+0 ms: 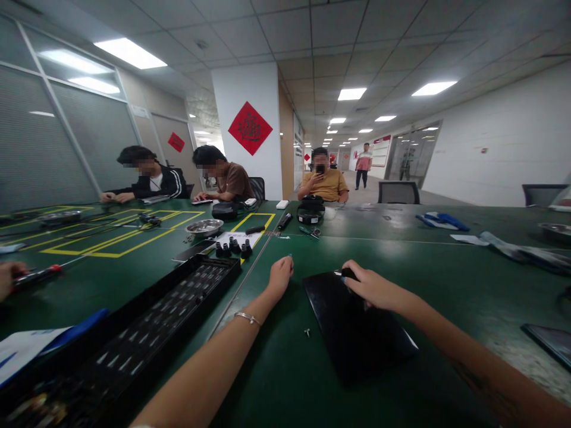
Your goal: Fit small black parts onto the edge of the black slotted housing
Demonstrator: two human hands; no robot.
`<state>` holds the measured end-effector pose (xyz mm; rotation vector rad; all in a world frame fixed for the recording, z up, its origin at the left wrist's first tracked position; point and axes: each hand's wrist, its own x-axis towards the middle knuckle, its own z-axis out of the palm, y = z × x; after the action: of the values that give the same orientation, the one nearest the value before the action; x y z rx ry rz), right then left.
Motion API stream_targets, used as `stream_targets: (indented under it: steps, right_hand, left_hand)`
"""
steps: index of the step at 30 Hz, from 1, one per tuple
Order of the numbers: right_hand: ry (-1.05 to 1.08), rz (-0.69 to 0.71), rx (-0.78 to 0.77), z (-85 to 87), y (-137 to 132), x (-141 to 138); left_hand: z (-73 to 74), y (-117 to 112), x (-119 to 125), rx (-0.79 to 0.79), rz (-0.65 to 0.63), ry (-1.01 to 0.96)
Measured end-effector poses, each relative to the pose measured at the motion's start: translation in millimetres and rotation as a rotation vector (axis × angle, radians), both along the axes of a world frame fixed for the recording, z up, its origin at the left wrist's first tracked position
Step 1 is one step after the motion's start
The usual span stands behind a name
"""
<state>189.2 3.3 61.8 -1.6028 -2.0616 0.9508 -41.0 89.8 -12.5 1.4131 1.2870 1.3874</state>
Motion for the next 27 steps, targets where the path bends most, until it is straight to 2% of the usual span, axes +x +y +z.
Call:
stream_targets:
  steps: [2,4,6,8,10,12,14,18,20,24,27]
  right_hand:
    - [0.04,-0.012,-0.014,-4.1,0,1]
    - [0.085,-0.028,-0.043,-6.1,2,4]
    - [0.131,-0.047,-0.065,-5.8,6,10]
    - [0.195,-0.08,-0.096,-4.3,11,18]
    - [0.296,-0.122,-0.134,-3.0,16,27]
    - [0.433,-0.172,-0.166,-3.3,20,38]
    - [0.567,-0.225,-0.202,-5.7,22,48]
    - [0.746,-0.287,-0.255,-14.8,25,61]
    - [0.814,-0.276,-0.261,-19.3,26,62]
    - [0.913,-0.264,-0.287,-25.2,27,57]
    - [0.959,-0.273,-0.3,-28.7,26,53]
  left_hand:
    - [3.5,-5,1,0.029,-0.028,0.033]
    - [12.4,-14,0,0.045,-0.118,0.125]
    - [26.0,-26,-3,0.054,-0.32,0.314]
    - [40.9,-39,-6,0.115,-0.498,0.594]
    - [52.5,-53,-6,0.232,-0.525,0.929]
    - [58.2,-64,-3,0.34,-0.519,1.202]
    - [59.1,-72,3,0.303,-0.533,1.367]
    - [60.2,-82,12,-0.001,-0.688,1.339]
    - [63.6,-87,13,-0.09,-0.753,1.312]
    - [70.2,-97,14,-0.2,-0.892,1.312]
    - [71.0,-101,15,-0.184,-0.872,1.394]
